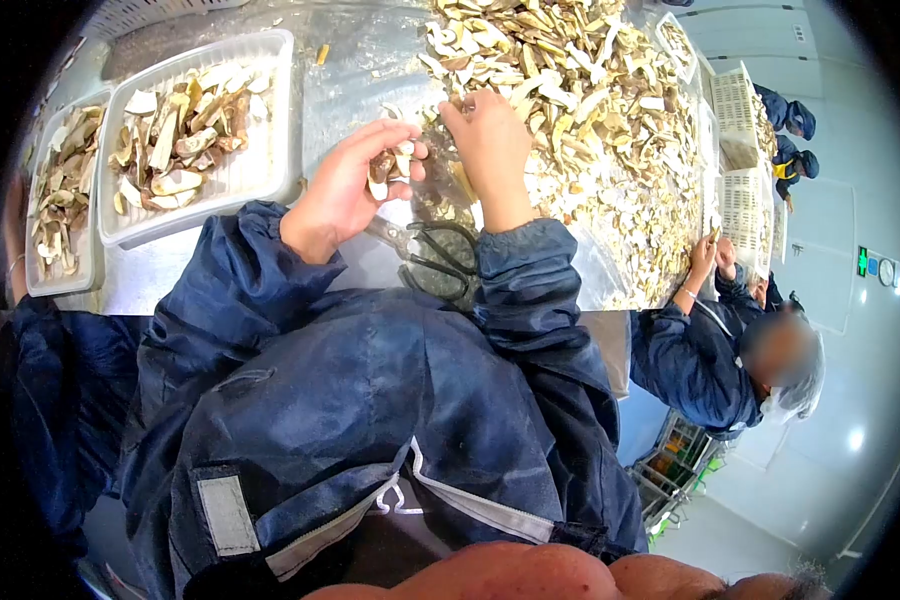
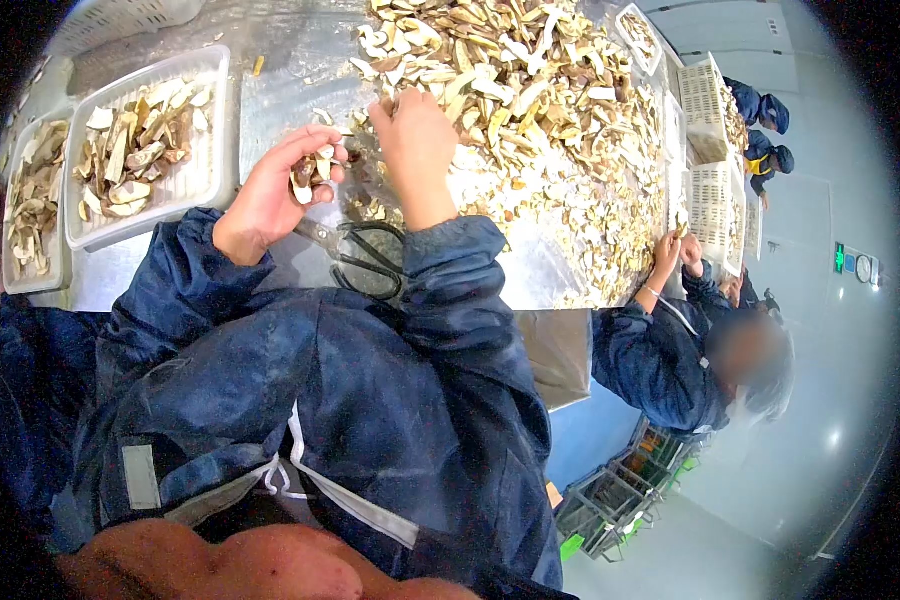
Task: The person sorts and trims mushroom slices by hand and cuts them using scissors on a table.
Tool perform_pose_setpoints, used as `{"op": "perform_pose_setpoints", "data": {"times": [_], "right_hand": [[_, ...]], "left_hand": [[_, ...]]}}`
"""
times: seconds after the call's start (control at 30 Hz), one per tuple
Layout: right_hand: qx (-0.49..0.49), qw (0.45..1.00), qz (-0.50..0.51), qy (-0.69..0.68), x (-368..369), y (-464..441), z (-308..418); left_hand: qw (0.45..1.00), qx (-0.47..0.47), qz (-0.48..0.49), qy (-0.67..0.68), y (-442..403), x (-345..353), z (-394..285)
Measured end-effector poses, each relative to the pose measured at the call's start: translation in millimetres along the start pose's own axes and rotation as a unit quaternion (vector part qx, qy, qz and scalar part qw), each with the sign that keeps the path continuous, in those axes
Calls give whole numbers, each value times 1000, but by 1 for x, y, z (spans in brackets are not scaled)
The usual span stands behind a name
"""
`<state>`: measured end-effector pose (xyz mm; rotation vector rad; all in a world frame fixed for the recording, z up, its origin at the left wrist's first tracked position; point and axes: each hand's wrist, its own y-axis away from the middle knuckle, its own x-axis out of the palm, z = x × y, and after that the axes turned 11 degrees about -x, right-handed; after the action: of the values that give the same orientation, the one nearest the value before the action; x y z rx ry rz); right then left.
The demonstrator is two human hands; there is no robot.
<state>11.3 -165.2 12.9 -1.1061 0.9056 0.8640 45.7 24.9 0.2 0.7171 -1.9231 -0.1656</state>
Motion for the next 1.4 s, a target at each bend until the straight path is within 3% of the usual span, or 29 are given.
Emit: {"op": "perform_pose_setpoints", "data": {"times": [0.17, 0.37, 0.47, 0.57, 0.7, 0.83, 0.93, 0.97, 1.07, 1.1, 1.27, 1.33, 1.4], "right_hand": [[65, 994, 70, -47, -7, 9, -10], [142, 952, 63, -262, -19, 20, -20], [117, 970, 52, -207, -24, 23, -7], [92, 956, 21, -279, -21, 24, -12], [142, 965, 5, -222, -28, 23, -27], [-2, 985, 19, -170, -21, 29, -6], [5, 981, 55, -185, -17, 27, -6], [74, 963, 83, -246, -20, 25, -7], [143, 872, 115, -454, -43, 15, 2], [97, 868, 108, -476, -47, 12, 8], [-53, 977, 27, -203, -17, -32, 10], [-97, 993, -25, -56, 8, -45, 7], [-109, 994, -15, -8, 19, -51, 7]], "left_hand": [[1000, 10, -8, -12, 2, 3, -2], [999, 18, -10, -31, -1, 0, 1], [998, 40, -19, -39, -1, 1, 2], [996, 52, -47, -46, -1, 3, 2], [993, 84, -68, -55, 3, 7, -1], [992, 80, -73, -64, 1, 5, 0], [991, 87, -73, -64, -1, -1, -1], [991, 89, -73, -62, -2, -1, -1], [996, 65, -59, -3, 0, 4, -2], [997, 50, -50, 21, 0, 6, -2], [999, 23, -14, 46, -1, 4, -3], [999, 27, -2, 28, -2, -2, -2], [999, 32, -3, 13, -4, -7, -2]]}}
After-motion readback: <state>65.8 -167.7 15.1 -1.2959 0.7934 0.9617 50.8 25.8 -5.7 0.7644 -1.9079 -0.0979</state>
